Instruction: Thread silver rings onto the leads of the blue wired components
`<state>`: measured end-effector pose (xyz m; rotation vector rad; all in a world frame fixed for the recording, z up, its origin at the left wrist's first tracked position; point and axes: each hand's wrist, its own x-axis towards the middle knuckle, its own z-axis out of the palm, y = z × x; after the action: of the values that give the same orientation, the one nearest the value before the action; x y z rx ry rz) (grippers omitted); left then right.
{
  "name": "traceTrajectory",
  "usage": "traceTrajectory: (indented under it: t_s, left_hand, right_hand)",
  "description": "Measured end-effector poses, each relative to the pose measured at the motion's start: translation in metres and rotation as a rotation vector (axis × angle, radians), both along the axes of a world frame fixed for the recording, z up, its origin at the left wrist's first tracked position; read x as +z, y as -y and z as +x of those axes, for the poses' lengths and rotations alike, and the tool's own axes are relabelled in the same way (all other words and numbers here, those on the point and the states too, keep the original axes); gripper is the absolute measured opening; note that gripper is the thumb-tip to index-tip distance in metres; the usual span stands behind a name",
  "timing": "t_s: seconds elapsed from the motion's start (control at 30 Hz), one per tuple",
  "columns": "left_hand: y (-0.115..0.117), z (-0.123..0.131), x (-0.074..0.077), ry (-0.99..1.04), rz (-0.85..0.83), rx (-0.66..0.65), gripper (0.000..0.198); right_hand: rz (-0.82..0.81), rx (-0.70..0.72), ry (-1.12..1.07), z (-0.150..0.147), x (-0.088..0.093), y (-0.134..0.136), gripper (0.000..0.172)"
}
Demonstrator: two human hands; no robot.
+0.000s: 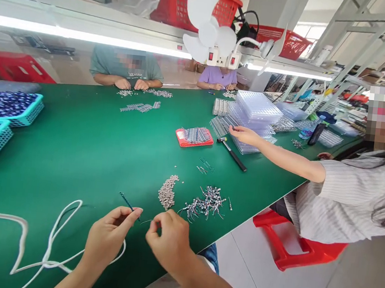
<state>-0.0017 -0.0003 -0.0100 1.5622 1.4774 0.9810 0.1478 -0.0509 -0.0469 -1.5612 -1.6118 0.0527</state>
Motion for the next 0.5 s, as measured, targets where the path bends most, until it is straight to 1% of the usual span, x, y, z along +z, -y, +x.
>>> traceTrajectory:
  t_s: [0.1, 0.2, 0.3, 0.37, 0.4, 0.43, 0.5]
  left_hand:
    - [-0.004, 0.001, -0.003, 0.084, -0.068, -0.039, 0.032]
    - [-0.007, 0.004, -0.007, 0.177, -0.161, -0.112, 0.029]
    - [-0.008, 0.006, -0.012, 0.257, -0.216, -0.166, 0.027]
    - [-0.008, 0.007, -0.014, 0.304, -0.251, -0.183, 0.027]
    - [-0.007, 0.007, -0.014, 0.322, -0.270, -0.183, 0.028]
    - [-0.007, 0.007, -0.015, 0.336, -0.290, -0.181, 0.028]
    - [-0.007, 0.008, -0.014, 0.354, -0.309, -0.182, 0.027]
  right_hand:
    - [-0.011, -0.118, 0.025, 0.039, 0.005, -0.002, 0.013]
    - [-0.043, -0.207, 0.154, 0.085, 0.007, -0.006, 0.013]
    - [-0.082, -0.229, 0.273, 0.118, 0.005, -0.014, 0.018]
    - [-0.096, -0.203, 0.317, 0.124, 0.009, -0.018, 0.021]
    - [-0.089, -0.180, 0.302, 0.123, 0.014, -0.018, 0.022]
    - [-0.068, -0.150, 0.253, 0.119, 0.022, -0.017, 0.023]
    - [-0.021, -0.007, 0.068, 0.105, 0.046, -0.006, 0.025]
